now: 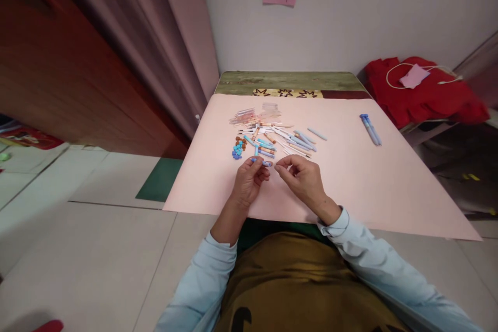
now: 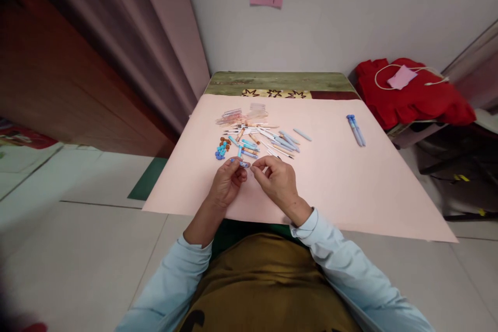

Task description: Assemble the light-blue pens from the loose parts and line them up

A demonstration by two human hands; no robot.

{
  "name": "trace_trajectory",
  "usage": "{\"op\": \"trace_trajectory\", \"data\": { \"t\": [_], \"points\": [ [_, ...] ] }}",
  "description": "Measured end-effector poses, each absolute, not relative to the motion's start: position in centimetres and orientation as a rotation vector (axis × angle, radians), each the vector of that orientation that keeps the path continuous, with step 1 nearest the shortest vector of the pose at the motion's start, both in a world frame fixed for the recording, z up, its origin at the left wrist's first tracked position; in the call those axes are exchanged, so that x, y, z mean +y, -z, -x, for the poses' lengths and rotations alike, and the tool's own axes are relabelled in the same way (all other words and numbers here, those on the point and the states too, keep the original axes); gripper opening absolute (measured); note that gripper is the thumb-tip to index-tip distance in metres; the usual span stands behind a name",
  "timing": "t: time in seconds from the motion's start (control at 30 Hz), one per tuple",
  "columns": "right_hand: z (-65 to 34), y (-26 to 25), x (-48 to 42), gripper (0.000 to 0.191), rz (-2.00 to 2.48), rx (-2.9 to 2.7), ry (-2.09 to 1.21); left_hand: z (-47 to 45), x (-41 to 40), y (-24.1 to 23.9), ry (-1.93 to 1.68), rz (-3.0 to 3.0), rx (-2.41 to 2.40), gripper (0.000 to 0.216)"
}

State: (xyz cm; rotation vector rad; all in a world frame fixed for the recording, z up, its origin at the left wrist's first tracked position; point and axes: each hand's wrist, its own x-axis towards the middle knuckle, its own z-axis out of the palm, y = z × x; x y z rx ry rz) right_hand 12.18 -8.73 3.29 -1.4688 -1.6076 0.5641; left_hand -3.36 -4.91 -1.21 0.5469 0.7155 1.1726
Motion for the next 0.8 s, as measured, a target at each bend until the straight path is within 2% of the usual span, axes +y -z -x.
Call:
{"op": "trace_trajectory", "data": {
  "t": [0.37, 0.63, 0.73, 0.8],
  "points": [
    [-11.2, -3.0, -8.6, 0.018, 1.505, -1.592, -0.649, 3.4, -5.2, 1.1, -1.151, -0.573, 0.703, 0.030],
    [-10.8, -1.8, -7.8, 0.040, 1.225, -1.150, -1.391, 3.6, -5.2, 0.8, -1.119, -0.528, 0.679, 0.031],
    [-12.2, -1.4, -7.2, 0.035, 1.341, -1.301, -1.227, 3.7, -5.0, 0.9, -1.146, -0.472, 0.655, 0.028],
    [-13.7, -1.3, -6.5, 0.025, 1.538, -1.481, -0.842, 3.9, -4.9, 0.9, -1.181, -0.401, 0.650, 0.023]
  ]
}}
